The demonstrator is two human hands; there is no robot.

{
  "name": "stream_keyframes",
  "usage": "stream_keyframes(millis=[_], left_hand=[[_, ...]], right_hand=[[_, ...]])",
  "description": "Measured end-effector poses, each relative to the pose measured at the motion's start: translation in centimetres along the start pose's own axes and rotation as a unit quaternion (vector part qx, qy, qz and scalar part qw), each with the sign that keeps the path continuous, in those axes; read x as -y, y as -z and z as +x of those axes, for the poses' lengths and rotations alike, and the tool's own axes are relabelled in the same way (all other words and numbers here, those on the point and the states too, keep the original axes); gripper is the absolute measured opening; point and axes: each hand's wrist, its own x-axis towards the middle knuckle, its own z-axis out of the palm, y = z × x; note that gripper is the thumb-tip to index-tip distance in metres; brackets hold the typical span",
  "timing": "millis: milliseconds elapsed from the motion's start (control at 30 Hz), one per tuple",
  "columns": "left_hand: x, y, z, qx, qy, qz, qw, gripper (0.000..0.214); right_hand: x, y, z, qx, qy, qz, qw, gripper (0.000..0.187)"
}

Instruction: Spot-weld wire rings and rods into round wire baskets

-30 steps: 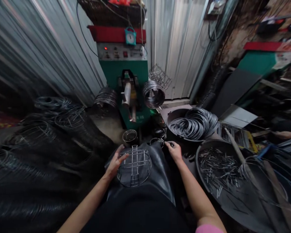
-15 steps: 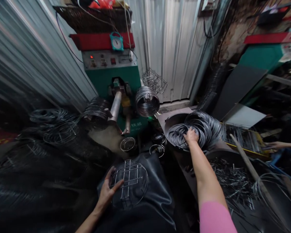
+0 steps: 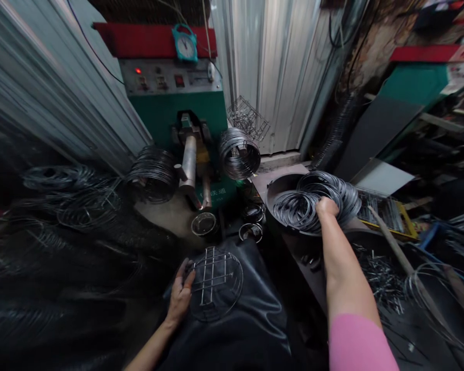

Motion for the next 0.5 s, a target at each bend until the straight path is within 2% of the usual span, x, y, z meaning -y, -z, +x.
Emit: stream_keyframes(millis=[133,233,300,367,400,467,500], left_hand=[[0.3,0.0,1.6,-0.004,-0.020,-0.011,1.000,0.056],[0.3,-0.2,2.2,-0.005,-0.019,-0.015,1.000,0.055],[0.3,-0.2,2.0,-0.017,-0.021,-0.029,0.999,0.056],[0.3,0.0,1.6,-0.018,-0.020,-0.055,0.998,0.059],[0.3,0.1,1.4,-0.013,-0.021,-0.073,0.997,0.061],[0.2,0.6,0.9,-0.011,-0.023,-0.113,0.993,0.061],[0.2,0.9,0.8,-0.021,-0.015,-0.136,0.990,0.059]], right_hand=[[1.6,3.6,-2.3,-0.039,0.029,0.000,0.999,0.029],[3.4,6.1,-5.3,-0.105,0.101,0.040,0.988,0.033],[5.0,6.4,-8.1,-0.135,0.163,0.117,0.970,0.033],[6.7,4.7,-12.0,-0.118,0.219,0.245,0.937,0.030],[7.6,3.2,-14.2,-0.074,0.239,0.324,0.912,0.028],[9.1,-0.9,-19.1,0.003,0.260,0.360,0.896,0.031],[9.6,-3.2,-21.4,0.085,0.254,0.387,0.882,0.034]])
